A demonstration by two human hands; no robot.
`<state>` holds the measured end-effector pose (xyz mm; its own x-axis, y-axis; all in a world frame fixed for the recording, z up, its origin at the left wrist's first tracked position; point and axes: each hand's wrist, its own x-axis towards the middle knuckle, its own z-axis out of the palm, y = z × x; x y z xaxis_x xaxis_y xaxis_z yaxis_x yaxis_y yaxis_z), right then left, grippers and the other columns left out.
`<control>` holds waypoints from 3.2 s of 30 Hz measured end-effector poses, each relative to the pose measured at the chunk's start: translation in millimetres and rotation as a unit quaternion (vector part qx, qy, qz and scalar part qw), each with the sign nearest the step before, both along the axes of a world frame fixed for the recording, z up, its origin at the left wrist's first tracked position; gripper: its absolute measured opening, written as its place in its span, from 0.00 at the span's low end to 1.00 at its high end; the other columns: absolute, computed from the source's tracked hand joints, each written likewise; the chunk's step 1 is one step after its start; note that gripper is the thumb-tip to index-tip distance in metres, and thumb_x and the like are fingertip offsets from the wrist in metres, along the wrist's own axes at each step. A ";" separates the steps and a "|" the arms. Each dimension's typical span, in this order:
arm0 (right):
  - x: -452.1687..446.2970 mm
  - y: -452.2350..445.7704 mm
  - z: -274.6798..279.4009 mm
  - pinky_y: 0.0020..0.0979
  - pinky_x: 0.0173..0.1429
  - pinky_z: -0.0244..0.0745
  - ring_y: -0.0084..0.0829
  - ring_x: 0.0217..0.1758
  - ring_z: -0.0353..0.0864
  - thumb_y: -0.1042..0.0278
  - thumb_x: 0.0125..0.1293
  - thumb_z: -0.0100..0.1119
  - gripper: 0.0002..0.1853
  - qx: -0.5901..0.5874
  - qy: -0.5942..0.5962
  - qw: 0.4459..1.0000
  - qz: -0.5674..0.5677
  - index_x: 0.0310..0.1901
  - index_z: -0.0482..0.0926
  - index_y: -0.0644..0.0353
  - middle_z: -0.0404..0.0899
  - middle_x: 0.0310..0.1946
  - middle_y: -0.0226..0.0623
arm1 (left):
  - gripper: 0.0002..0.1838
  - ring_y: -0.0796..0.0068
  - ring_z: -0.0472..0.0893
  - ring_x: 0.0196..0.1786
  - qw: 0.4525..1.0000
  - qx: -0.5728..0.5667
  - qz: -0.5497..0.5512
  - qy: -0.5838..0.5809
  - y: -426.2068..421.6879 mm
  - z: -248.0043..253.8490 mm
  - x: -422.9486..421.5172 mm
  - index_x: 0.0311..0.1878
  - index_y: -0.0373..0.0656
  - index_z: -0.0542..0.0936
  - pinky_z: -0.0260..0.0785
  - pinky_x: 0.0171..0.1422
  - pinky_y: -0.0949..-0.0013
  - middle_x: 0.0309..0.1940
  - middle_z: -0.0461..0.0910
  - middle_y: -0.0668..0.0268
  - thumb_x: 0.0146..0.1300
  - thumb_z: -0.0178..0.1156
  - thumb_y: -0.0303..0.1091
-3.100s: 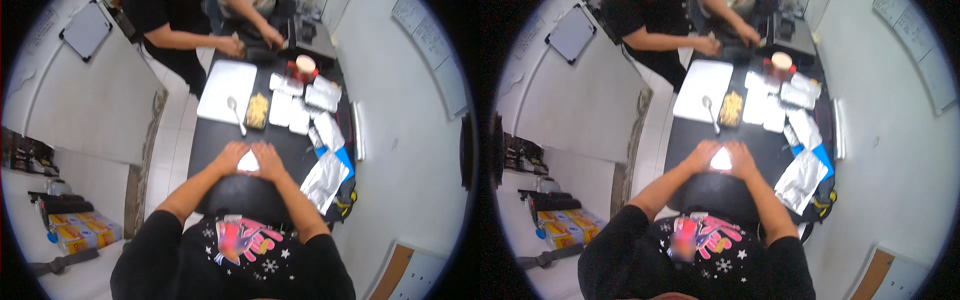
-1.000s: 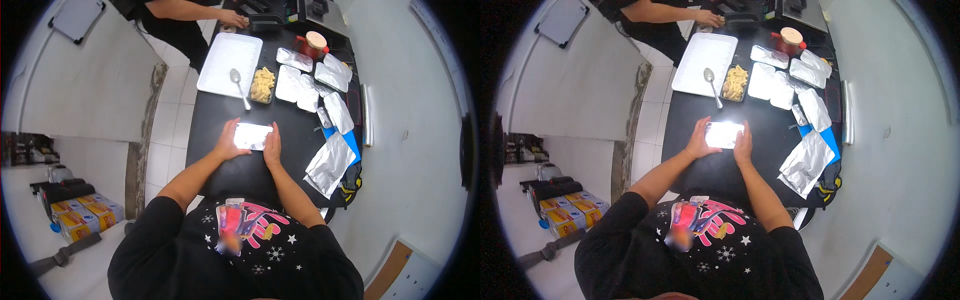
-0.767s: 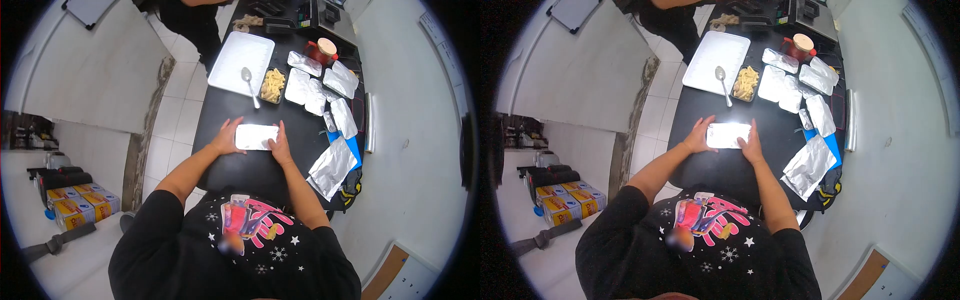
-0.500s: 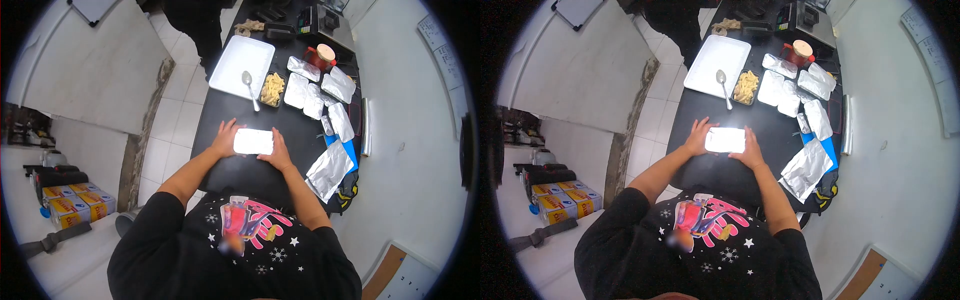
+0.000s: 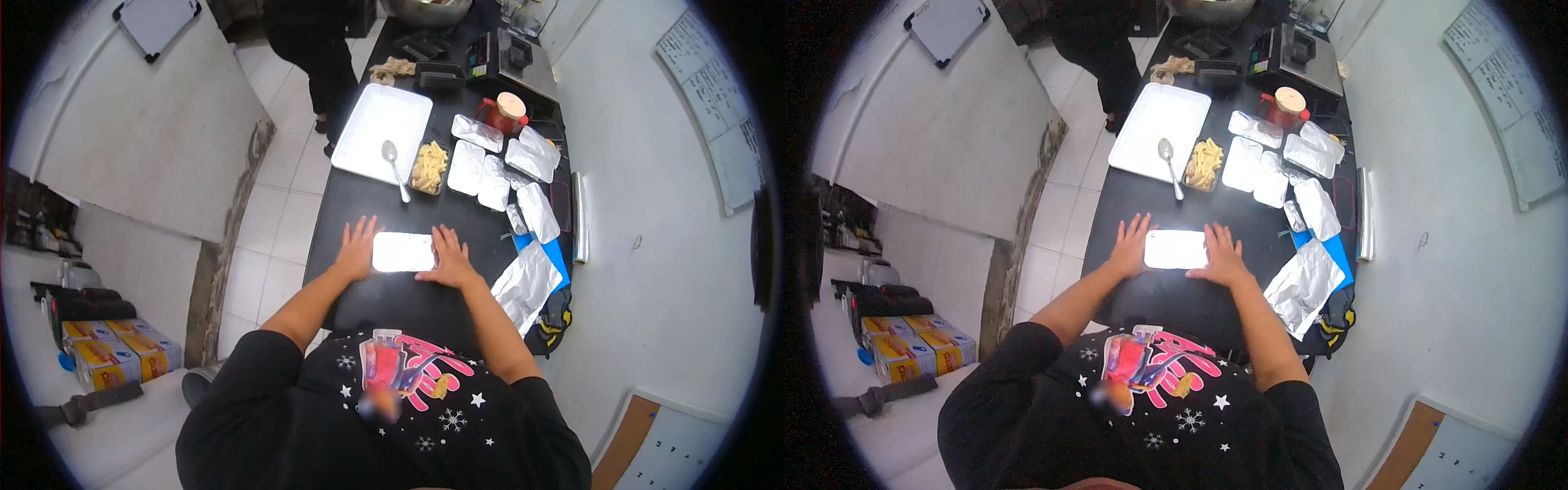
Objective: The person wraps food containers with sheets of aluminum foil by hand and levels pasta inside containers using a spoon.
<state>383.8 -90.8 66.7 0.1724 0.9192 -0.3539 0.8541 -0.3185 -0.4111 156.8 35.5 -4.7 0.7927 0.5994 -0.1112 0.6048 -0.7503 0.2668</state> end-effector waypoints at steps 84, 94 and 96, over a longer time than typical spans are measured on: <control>182.2 152.5 82.6 0.44 0.62 0.71 0.51 0.58 0.69 0.58 0.33 0.77 0.43 -0.009 -0.169 0.985 0.022 0.55 0.69 0.59 0.71 0.51 0.49 | 0.41 0.57 0.52 0.76 0.999 -0.023 0.009 -0.023 12.5 35.5 -53.6 0.64 0.53 0.72 0.38 0.75 0.38 0.73 0.58 0.66 0.47 0.66 0.62; 198.3 111.0 115.6 0.44 0.62 0.72 0.52 0.60 0.69 0.55 0.36 0.76 0.42 -0.030 -0.162 0.984 -0.070 0.55 0.70 0.64 0.70 0.54 0.54 | 0.41 0.56 0.51 0.76 0.999 -0.026 0.008 -0.019 11.9 34.1 -51.4 0.64 0.52 0.72 0.36 0.76 0.38 0.73 0.58 0.65 0.47 0.66 0.62; 217.2 101.3 116.4 0.45 0.61 0.72 0.53 0.60 0.69 0.55 0.37 0.76 0.42 -0.011 -0.177 0.979 -0.097 0.55 0.70 0.64 0.70 0.53 0.55 | 0.41 0.56 0.51 0.76 0.999 -0.025 0.009 -0.018 11.4 33.8 -51.8 0.64 0.52 0.72 0.36 0.76 0.38 0.72 0.58 0.65 0.46 0.66 0.62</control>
<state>601.1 10.5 183.1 0.4577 0.8506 -0.2590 0.8650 -0.4933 -0.0915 104.9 46.9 29.1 0.7858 0.6081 -0.1129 0.6073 -0.7242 0.3268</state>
